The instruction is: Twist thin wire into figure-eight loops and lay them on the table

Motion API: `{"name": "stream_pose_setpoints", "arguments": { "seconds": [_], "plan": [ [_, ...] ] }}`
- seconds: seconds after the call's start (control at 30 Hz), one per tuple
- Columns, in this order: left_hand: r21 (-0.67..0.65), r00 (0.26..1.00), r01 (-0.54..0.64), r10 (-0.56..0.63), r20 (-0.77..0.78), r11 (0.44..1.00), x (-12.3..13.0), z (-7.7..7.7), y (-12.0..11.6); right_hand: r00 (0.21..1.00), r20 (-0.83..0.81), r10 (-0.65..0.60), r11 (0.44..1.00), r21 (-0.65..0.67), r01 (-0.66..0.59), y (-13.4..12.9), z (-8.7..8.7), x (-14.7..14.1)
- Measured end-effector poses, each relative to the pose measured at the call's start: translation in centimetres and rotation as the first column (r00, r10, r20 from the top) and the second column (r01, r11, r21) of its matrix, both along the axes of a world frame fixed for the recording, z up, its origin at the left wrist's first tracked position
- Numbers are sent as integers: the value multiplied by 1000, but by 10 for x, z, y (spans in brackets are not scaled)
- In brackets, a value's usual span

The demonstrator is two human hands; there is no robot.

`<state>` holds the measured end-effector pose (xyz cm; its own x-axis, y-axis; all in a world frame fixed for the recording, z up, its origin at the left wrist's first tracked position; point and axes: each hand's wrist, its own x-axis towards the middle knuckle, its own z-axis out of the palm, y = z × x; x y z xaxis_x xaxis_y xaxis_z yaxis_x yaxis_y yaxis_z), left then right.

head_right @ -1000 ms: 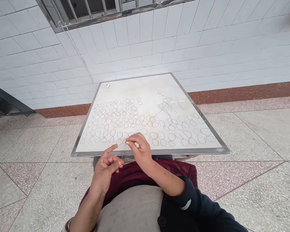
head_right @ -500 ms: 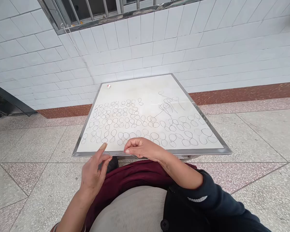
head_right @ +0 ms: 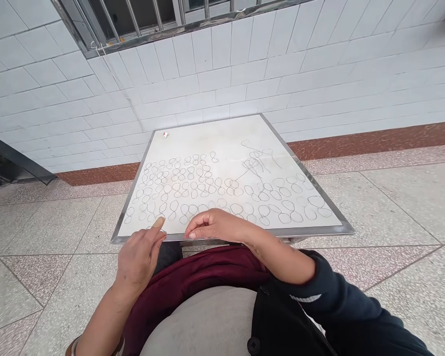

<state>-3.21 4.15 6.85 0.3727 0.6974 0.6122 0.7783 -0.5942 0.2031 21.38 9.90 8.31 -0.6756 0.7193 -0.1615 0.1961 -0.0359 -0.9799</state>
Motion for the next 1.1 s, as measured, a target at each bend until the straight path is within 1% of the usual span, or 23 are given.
{"name": "stream_pose_setpoints", "arguments": {
  "seconds": [0.1,0.17,0.23,0.27,0.33,0.4,0.43,0.47,0.5,0.57,0.6,0.63,0.67,0.7,0.77,0.83,0.93,1.03,1.1],
  "plan": [
    [44,999,16,-14,-51,999,-4,-3,3,999,18,34,999,-23,-33,-3,1,-3],
    [43,996,26,-22,-85,999,-8,-6,6,999,14,47,999,5,-48,-6,3,-5],
    [15,994,36,-34,-101,999,-11,-9,8,999,22,50,998,44,-51,-9,4,-7],
    [-4,995,34,-34,-89,999,-12,-11,9,999,24,29,997,64,-30,-11,5,-9],
    [-49,1000,-1,1,-6,999,-9,-12,10,998,1,-67,994,91,67,-15,4,-16],
    [-113,980,-84,102,171,990,0,-11,9,979,-70,-193,978,64,198,-19,1,-26],
    [-165,942,-127,171,288,978,7,-9,8,961,-121,-250,966,33,255,-21,0,-31],
    [-223,878,-149,233,419,963,13,-7,7,940,-177,-292,955,-4,296,-24,-3,-37],
    [-290,782,-145,289,553,946,20,-5,6,918,-231,-323,946,-42,322,-26,-4,-42],
    [-377,546,-52,342,765,925,33,-2,4,872,-329,-364,931,-106,348,-31,-7,-50],
    [-394,435,4,353,828,919,37,-1,3,852,-367,-372,928,-132,349,-34,-8,-53],
    [-397,346,50,358,868,916,41,0,3,837,-399,-375,927,-154,342,-36,-8,-56],
    [-396,278,82,361,890,915,44,0,3,822,-429,-375,927,-171,334,-38,-9,-57],
    [-394,230,105,363,903,913,46,0,3,807,-458,-373,928,-181,326,-39,-9,-59],
    [-386,170,121,364,916,915,49,0,3,775,-518,-361,932,-181,313,-41,-10,-61],
    [-374,137,126,357,924,919,52,1,3,745,-572,-343,937,-156,312,-40,-12,-63],
    [-377,135,146,359,924,915,55,1,1,718,-610,-334,932,-103,346,-38,-14,-66],
    [-396,124,193,379,917,897,56,1,0,719,-603,-346,915,-50,399,-37,-14,-68],
    [-399,79,234,392,917,887,55,0,0,735,-582,-348,907,-10,421,-37,-14,-68]
  ]
}}
